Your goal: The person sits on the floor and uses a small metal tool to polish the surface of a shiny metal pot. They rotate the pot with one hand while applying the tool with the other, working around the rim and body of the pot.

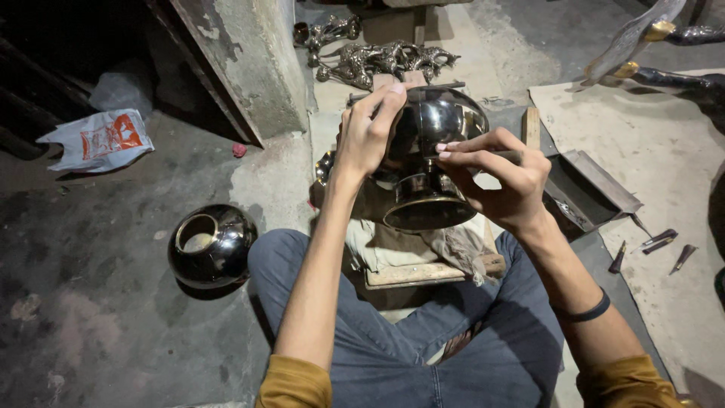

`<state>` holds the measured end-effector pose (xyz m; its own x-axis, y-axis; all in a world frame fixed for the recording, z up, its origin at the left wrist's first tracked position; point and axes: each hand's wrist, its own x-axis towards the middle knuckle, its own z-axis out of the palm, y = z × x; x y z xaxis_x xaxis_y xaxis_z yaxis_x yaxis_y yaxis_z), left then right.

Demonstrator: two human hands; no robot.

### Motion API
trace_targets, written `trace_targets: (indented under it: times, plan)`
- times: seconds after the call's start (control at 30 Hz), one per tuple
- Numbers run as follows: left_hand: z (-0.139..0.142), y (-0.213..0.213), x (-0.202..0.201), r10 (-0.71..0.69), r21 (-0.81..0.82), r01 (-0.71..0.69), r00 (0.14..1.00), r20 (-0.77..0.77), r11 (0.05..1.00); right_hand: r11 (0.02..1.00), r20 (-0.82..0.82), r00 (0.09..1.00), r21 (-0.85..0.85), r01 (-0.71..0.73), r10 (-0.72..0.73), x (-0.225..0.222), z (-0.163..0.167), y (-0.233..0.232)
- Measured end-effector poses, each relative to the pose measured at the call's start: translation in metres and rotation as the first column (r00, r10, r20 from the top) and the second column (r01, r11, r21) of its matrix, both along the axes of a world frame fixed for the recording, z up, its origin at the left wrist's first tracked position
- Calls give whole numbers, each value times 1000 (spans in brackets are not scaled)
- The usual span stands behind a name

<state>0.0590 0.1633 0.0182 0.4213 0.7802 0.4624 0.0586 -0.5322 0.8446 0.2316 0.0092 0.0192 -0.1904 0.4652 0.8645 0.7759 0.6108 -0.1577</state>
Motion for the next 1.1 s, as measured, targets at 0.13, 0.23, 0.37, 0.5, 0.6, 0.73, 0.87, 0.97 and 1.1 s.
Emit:
trace_targets:
  times: [0.13,0.23,0.37,0.5,0.6,0.73,0.87,0.97,1.1]
  plan:
    - [2,0,0,9,-7,-9,1000,-8,1000,1000,-21,999,16,25,-25,-2,-2,3]
    - [1,-1,-1,-4,11,4,1000,0,1000,1000,-9,1000,18,23,-23,-1,-2,1]
    - [2,1,0,24,-37,-26,999,-46,999,999,5,999,-15,-40,40,1,0,-2]
    - [2,2,1,12,-4,-12,1000,-5,1000,999,2,1000,-30,-21,22,1,1,-1]
    - [3,1,0,5,-9,-5,1000,-8,1000,1000,4,1000,-26,-2,2,1,-1,-1]
    - [3,-1,-2,-16,-9,16,1000,8,1000,999,102,994,-15,30,-28,3,-3,-1]
    - [1,-4,-5,-91,52,88,994,64,995,999,88,995,11,37,-38,5,-4,-5]
    - [-8,-13,-17,-153,128,142,985,81,982,999,-237,970,-3,47,-47,8,-11,-29]
    - [-25,-34,-35,-137,71,135,990,31,988,981,-514,835,-102,166,-195,24,-48,-89]
